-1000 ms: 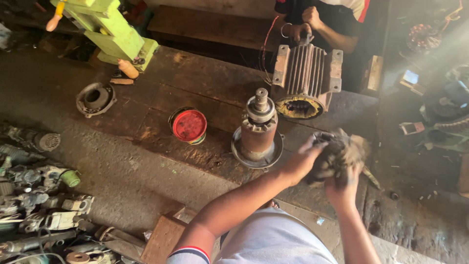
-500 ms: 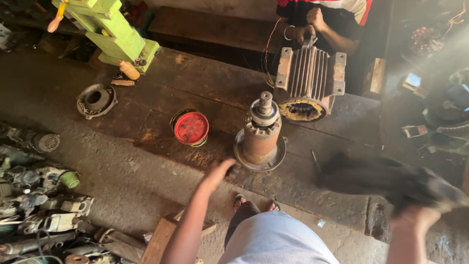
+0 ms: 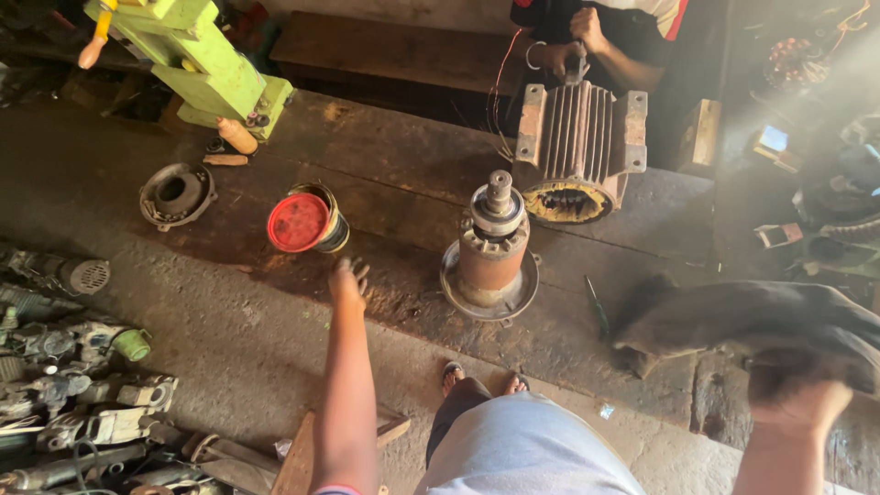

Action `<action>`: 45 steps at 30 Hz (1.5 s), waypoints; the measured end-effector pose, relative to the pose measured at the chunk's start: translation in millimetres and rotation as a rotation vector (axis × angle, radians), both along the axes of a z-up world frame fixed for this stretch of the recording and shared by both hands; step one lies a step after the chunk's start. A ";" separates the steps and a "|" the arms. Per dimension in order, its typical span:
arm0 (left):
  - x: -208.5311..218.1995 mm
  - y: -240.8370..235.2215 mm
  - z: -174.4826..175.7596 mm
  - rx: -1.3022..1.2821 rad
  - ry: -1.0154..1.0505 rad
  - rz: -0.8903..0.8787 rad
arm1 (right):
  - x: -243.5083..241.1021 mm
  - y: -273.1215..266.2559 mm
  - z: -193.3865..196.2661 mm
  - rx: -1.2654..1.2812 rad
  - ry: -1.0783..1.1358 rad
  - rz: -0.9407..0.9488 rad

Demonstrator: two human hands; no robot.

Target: The person applies grease to a motor rotor using a screwdriver and wipes it with a cloth. They repeatedly dip the screwdriver into a grease container and spread the grease on the rotor shaft and bearings. The person also wipes the rotor with a cloth multiple times.

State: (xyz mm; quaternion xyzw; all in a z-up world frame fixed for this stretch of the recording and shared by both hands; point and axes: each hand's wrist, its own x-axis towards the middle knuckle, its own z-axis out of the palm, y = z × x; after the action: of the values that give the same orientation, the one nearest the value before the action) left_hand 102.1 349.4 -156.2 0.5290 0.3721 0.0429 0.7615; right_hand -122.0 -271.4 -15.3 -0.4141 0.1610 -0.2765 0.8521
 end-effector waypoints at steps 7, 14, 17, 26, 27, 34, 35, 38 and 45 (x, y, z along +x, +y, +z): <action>-53.5 -111.3 142.1 0.645 -0.595 -0.445 | 7.6 15.5 39.6 -0.085 -0.231 0.179; -41.8 -210.7 235.6 1.131 -0.914 -0.604 | 31.4 47.7 40.4 0.045 -0.156 0.123; -13.9 -206.4 248.9 1.050 -0.861 -0.791 | 33.3 56.2 37.1 0.003 -0.181 0.185; -32.9 -244.1 238.2 1.152 -0.703 -0.397 | 18.5 23.9 21.2 -0.027 -0.027 0.025; -41.0 -251.2 231.8 1.138 -0.594 -0.291 | 14.6 11.6 16.5 -0.035 0.002 -0.016; -11.5 -193.3 247.0 0.639 -0.959 -0.936 | 31.3 -82.6 -40.0 -0.444 0.266 -0.295; -3.2 -186.7 251.6 0.518 -0.971 -1.034 | 37.5 -93.1 -49.8 -0.546 0.328 -0.320; -4.5 -194.2 252.0 0.706 -0.894 -1.032 | 54.4 -110.9 -75.9 -0.879 0.517 -0.359; -55.1 -251.3 216.4 1.190 -0.783 -0.286 | 42.7 -80.9 -127.1 -1.605 0.815 -0.159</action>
State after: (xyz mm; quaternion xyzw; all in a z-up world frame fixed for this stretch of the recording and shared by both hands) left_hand 47.1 98.1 60.1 0.8431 -0.0870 0.3241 0.4202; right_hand -79.4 -352.3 -142.5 -0.9376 0.2372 -0.1958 0.1624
